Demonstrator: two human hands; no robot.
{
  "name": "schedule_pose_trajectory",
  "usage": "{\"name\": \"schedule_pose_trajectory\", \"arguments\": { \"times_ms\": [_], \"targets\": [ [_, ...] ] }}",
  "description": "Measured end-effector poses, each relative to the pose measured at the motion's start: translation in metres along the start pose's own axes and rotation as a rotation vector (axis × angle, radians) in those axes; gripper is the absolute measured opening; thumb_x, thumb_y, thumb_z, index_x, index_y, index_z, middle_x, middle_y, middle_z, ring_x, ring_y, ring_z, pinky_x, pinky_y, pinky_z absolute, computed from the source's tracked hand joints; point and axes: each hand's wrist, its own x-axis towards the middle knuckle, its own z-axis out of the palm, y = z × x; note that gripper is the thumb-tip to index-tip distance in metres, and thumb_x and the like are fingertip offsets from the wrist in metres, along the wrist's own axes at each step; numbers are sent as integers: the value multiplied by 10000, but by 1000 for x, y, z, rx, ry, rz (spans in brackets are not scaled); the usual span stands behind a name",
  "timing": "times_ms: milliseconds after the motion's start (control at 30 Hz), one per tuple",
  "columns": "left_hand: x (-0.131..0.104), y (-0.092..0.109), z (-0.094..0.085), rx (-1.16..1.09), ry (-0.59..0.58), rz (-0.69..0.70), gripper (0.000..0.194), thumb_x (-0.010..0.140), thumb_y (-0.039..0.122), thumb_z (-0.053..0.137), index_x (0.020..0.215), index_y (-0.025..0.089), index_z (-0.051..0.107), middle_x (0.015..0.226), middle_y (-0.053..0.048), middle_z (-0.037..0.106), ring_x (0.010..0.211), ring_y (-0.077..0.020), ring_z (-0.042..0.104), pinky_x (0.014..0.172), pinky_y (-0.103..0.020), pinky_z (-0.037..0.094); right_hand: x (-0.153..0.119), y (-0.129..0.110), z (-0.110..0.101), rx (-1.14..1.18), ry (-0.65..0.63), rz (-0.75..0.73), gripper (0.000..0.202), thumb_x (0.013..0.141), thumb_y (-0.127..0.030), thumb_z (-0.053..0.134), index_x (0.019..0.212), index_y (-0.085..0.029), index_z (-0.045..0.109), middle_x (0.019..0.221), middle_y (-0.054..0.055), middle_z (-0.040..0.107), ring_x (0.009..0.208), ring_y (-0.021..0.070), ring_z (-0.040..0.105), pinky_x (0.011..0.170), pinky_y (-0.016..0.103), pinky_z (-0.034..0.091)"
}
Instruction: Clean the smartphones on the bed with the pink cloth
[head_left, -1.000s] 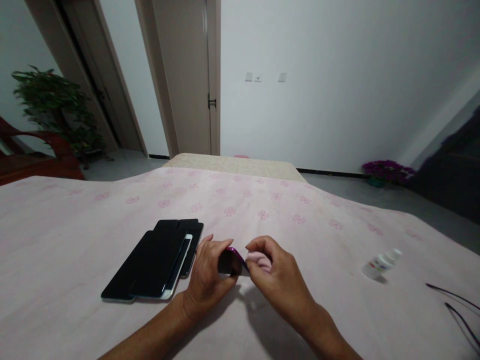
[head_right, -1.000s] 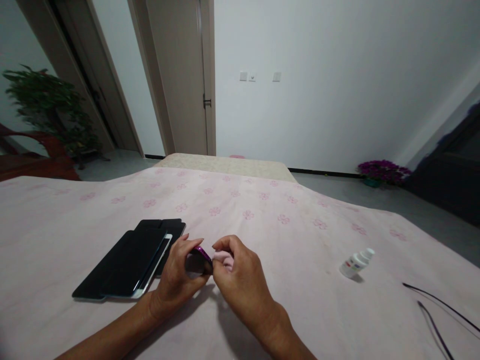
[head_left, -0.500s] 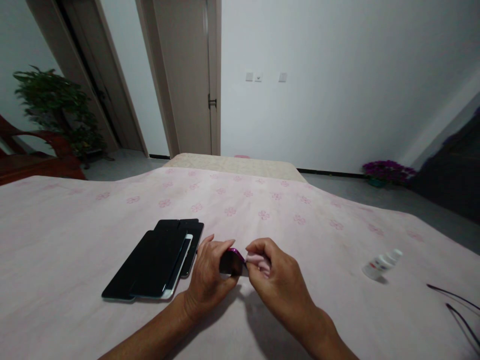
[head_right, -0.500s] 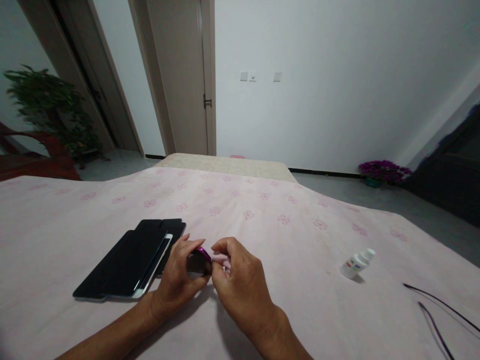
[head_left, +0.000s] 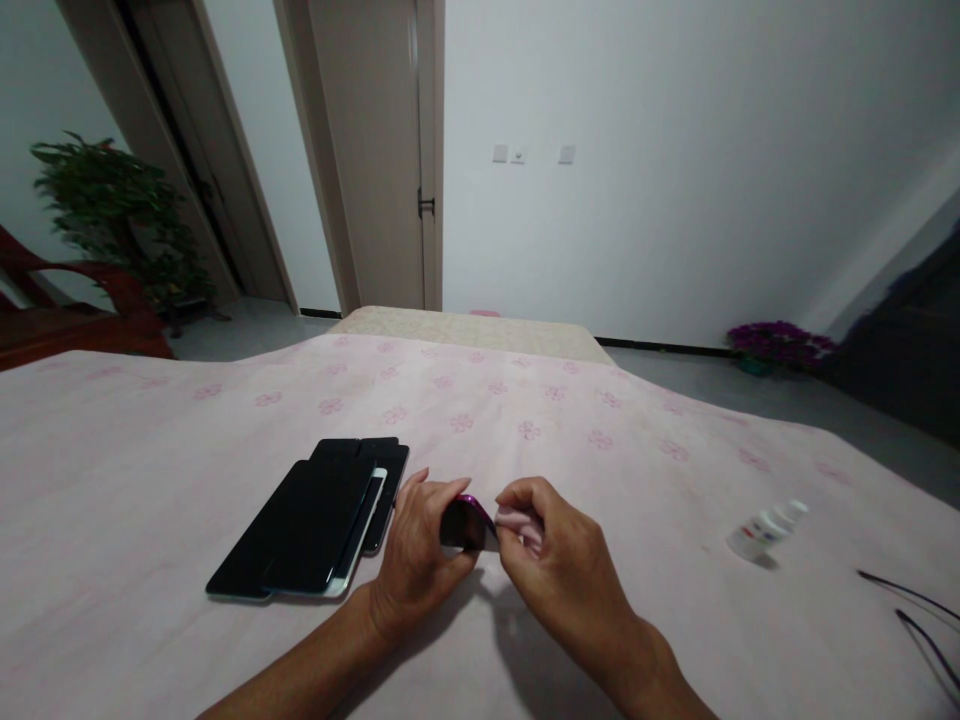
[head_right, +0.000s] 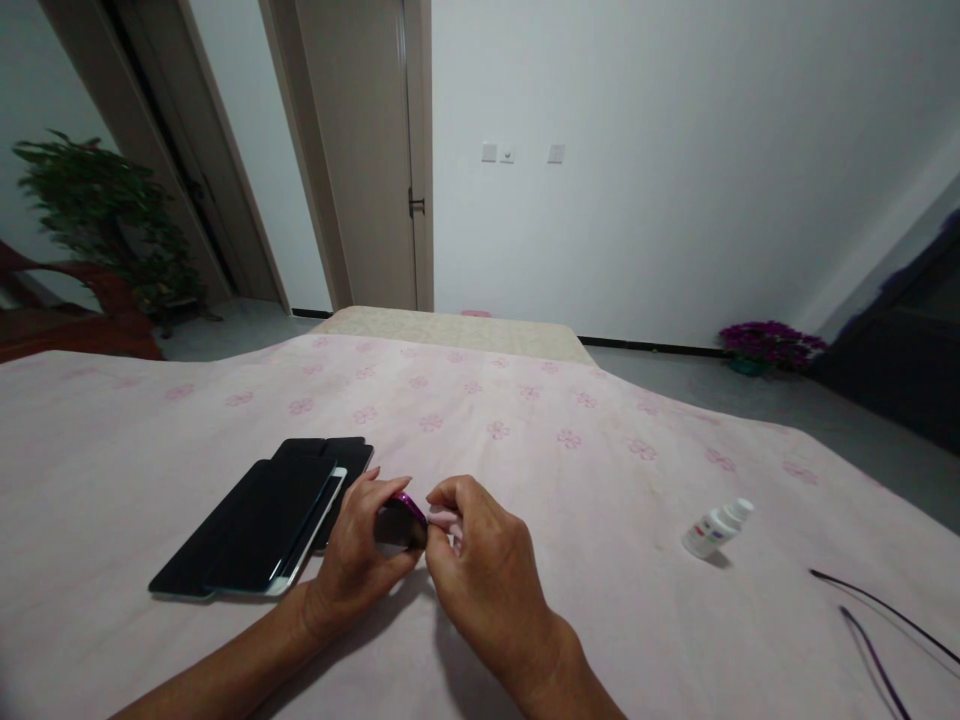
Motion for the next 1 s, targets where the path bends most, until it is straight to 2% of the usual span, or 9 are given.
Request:
{"name": "schedule_pose_trajectory", "arguments": {
  "times_ms": [500, 1000],
  "targets": [
    [-4, -4, 2, -6, -12, -4, 669, 779, 173, 646, 1389, 228, 379, 1080, -66, 632, 977, -261, 630, 1066, -601, 398, 1, -3, 0, -31, 26, -12, 141, 812, -126, 537, 908, -213, 593, 806, 15, 694, 707, 154, 677, 576, 223, 482],
    [-1, 0, 0, 14, -16, -5, 656, 761, 141, 656, 1363, 200, 402, 1065, -65, 625, 972, -250, 624, 1070, -585, 401, 0, -3, 0, -56, 16, -32, 160, 808, -96, 523, 899, -214, 579, 809, 10, 687, 740, 157, 677, 598, 229, 473]
  ]
}}
